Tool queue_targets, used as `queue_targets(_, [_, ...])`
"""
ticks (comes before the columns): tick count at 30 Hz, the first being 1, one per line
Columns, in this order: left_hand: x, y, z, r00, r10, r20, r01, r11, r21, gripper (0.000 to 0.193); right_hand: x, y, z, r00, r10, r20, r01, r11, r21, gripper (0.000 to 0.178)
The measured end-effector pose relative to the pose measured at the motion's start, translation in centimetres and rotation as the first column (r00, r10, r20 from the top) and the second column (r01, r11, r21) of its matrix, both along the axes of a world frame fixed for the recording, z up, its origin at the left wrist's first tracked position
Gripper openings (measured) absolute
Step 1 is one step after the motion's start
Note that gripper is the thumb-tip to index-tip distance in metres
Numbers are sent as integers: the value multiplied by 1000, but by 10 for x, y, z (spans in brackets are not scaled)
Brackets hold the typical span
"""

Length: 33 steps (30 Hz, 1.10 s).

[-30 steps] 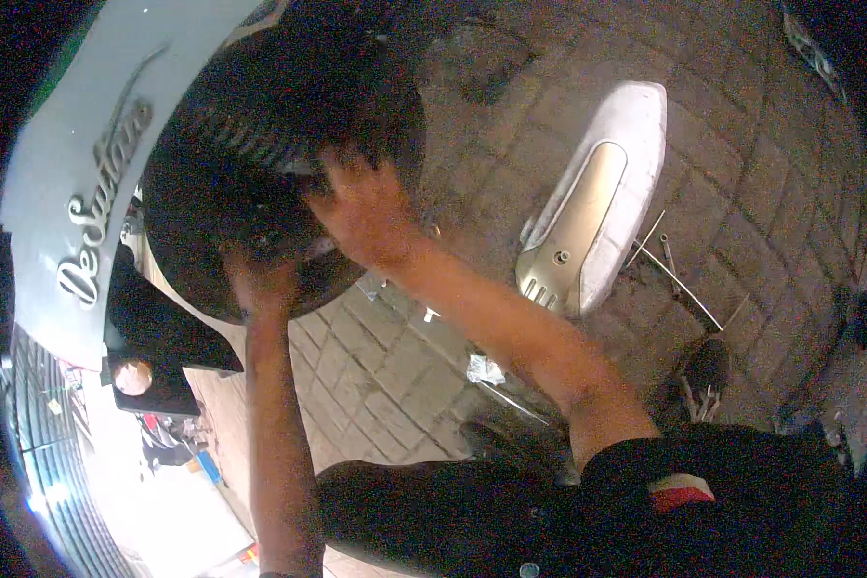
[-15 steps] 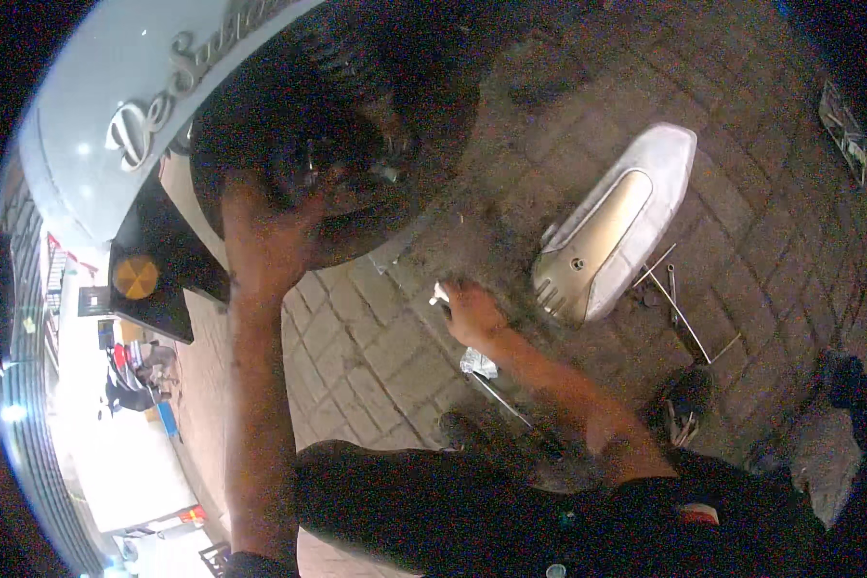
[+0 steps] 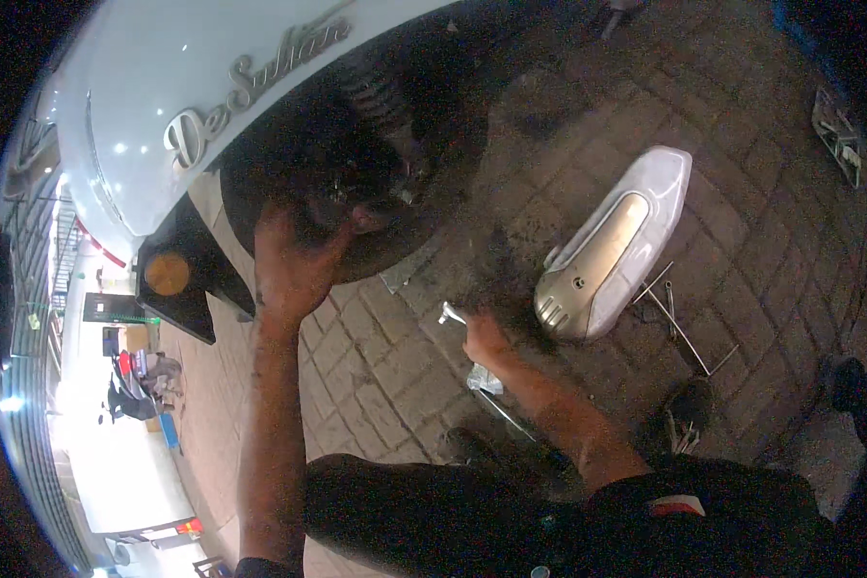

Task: The person uses a screwdriver and a socket wrench to work on the rear brake assembly of an electric scooter. The person removes screws from the brake caliper, pulls the assembly off the disc, and then works to reinstall it onto the axle.

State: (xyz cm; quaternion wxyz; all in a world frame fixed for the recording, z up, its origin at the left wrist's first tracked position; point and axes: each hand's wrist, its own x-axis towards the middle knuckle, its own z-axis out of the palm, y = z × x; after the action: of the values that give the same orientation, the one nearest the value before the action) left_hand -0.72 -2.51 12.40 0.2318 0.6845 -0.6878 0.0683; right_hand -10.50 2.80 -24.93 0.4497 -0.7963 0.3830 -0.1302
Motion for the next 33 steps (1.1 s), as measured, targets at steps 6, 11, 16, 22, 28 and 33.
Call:
queue_targets(6, [2, -2, 0, 999, 40, -33, -40, 999, 1, 36, 13, -11, 10, 996, -20, -84, 24, 999, 46, 39])
queue_targets(11, [13, 7, -5, 990, 138, 31, -137, 990, -33, 36, 6, -10, 25, 975, -5, -222, 46, 982, 181, 36])
queue_targets(16, [15, 6, -5, 993, 121, 3, -121, 993, -19, 38, -9, 0, 26, 974, -222, 52, 208, 959, 193, 37])
queue_targets(22, [13, -2, -14, 994, 109, -18, -109, 994, -10, 39, -13, -29, 137, 737, -528, 423, 336, 828, 448, 33])
queue_targets(28, [15, -5, -12, 987, 149, 68, -150, 989, 10, 48, 2, -57, 179, 465, -608, 644, 316, 793, 520, 45])
queue_targets(33, [16, -14, -27, 980, 188, 60, -189, 982, 19, 44, 13, -80, 193, 466, -586, 662, 351, 810, 470, 53])
